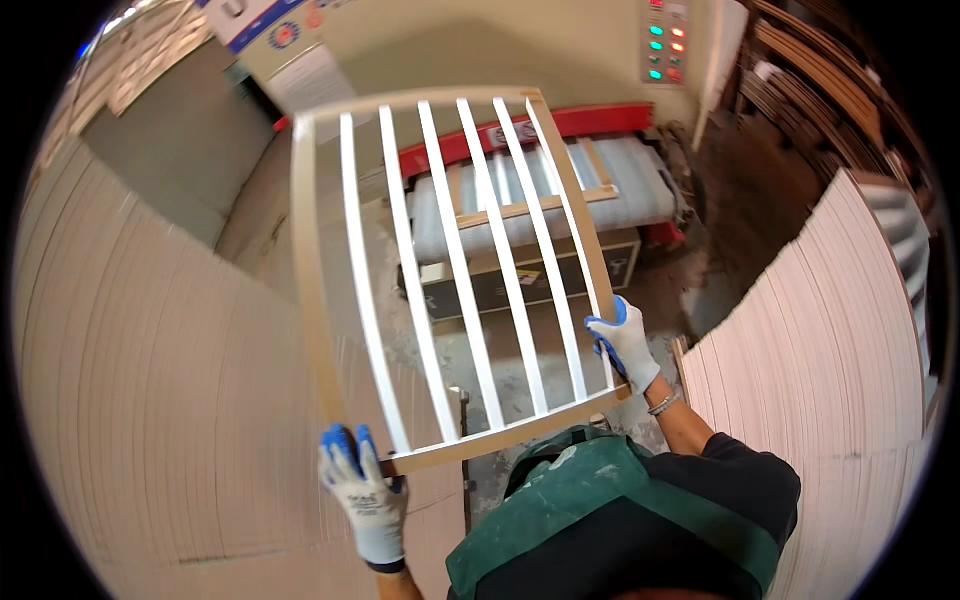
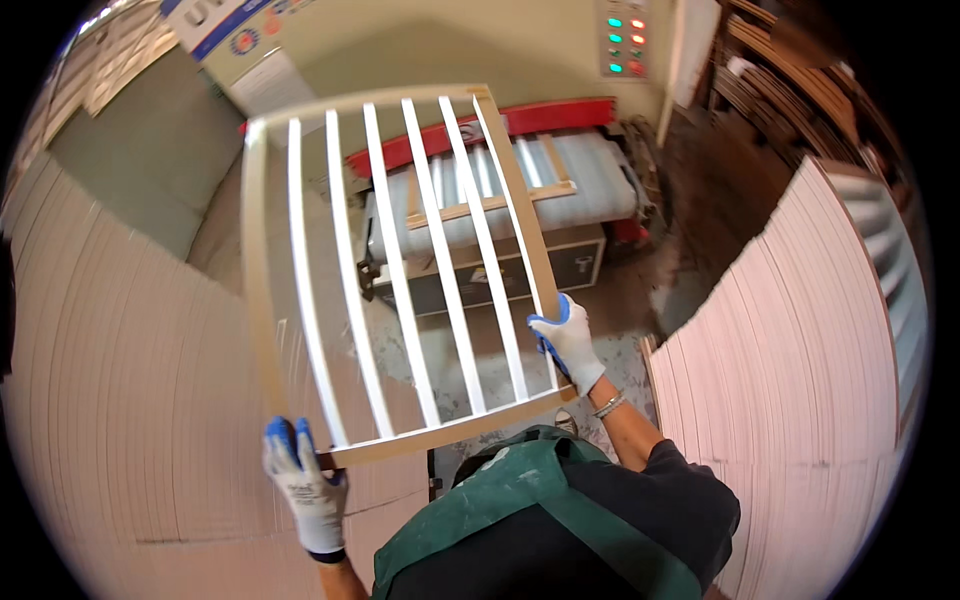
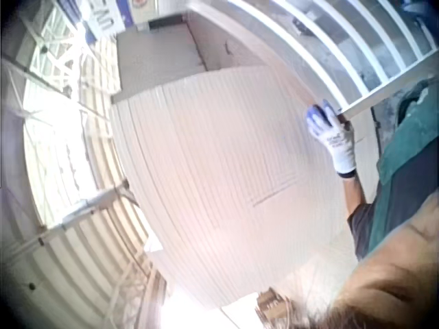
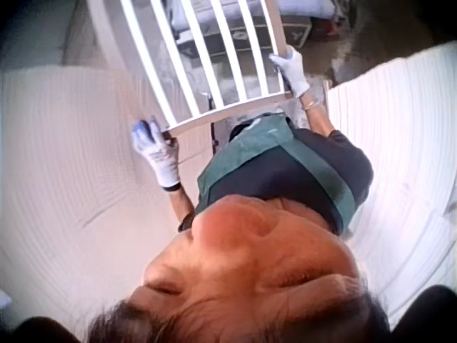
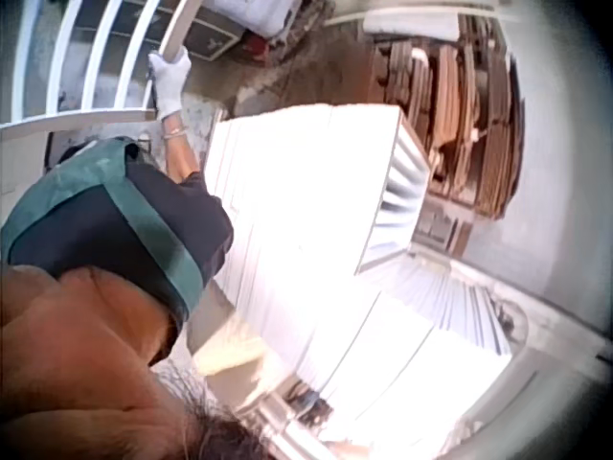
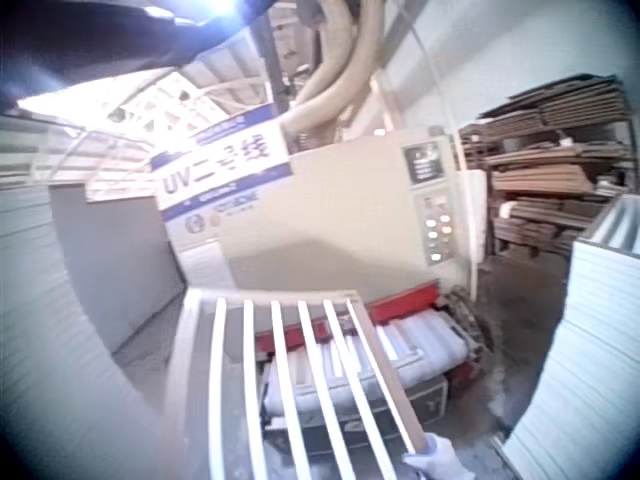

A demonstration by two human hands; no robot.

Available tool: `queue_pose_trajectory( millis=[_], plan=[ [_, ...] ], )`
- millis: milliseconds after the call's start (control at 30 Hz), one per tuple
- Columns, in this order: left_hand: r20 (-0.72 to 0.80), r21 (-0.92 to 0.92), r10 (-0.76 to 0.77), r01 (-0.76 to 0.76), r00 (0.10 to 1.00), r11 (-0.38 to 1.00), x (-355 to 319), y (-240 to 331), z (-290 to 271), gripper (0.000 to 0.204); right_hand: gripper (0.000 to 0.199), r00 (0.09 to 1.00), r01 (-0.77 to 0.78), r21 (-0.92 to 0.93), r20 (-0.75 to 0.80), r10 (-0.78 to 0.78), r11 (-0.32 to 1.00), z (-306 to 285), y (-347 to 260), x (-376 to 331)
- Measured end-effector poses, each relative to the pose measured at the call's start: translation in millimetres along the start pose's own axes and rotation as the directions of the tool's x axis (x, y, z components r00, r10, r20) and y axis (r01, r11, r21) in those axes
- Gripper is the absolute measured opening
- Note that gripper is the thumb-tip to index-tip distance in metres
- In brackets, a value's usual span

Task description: The person repeatedly picks up wooden slatted frames and feeds them into a UV coating machine. They handle the frames with gloved hands, placing them onto the machine's conveyor belt and retrieving them after processing. The frames are then stacked on a nearby pallet.

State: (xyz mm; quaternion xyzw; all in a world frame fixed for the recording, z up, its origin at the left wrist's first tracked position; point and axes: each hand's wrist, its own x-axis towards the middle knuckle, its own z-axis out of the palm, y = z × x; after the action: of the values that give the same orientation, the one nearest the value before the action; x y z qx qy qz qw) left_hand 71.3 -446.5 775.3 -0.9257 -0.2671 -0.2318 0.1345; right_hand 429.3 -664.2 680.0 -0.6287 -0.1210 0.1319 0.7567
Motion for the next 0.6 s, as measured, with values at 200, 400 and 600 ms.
queue_pose_trajectory(
  millis=[200,400,600],
  plan=[
    [0.246,-0.337,0.161,-0.072,0.956,0.939,24,43,116,0.087,0.033,0.963,-0.149,-0.386,-0.266,0.044,0.911,-91,33,-7],
    [0.419,-0.395,0.224,-0.045,0.88,0.917,13,77,172,0.088,0.034,0.945,-0.205,-0.52,-0.326,0.029,0.829,-139,50,-12],
    [0.428,-0.427,0.221,-0.02,0.876,0.904,29,102,177,0.083,0.033,0.959,-0.197,-0.549,-0.278,0.044,0.812,-164,61,19]
  ],
)
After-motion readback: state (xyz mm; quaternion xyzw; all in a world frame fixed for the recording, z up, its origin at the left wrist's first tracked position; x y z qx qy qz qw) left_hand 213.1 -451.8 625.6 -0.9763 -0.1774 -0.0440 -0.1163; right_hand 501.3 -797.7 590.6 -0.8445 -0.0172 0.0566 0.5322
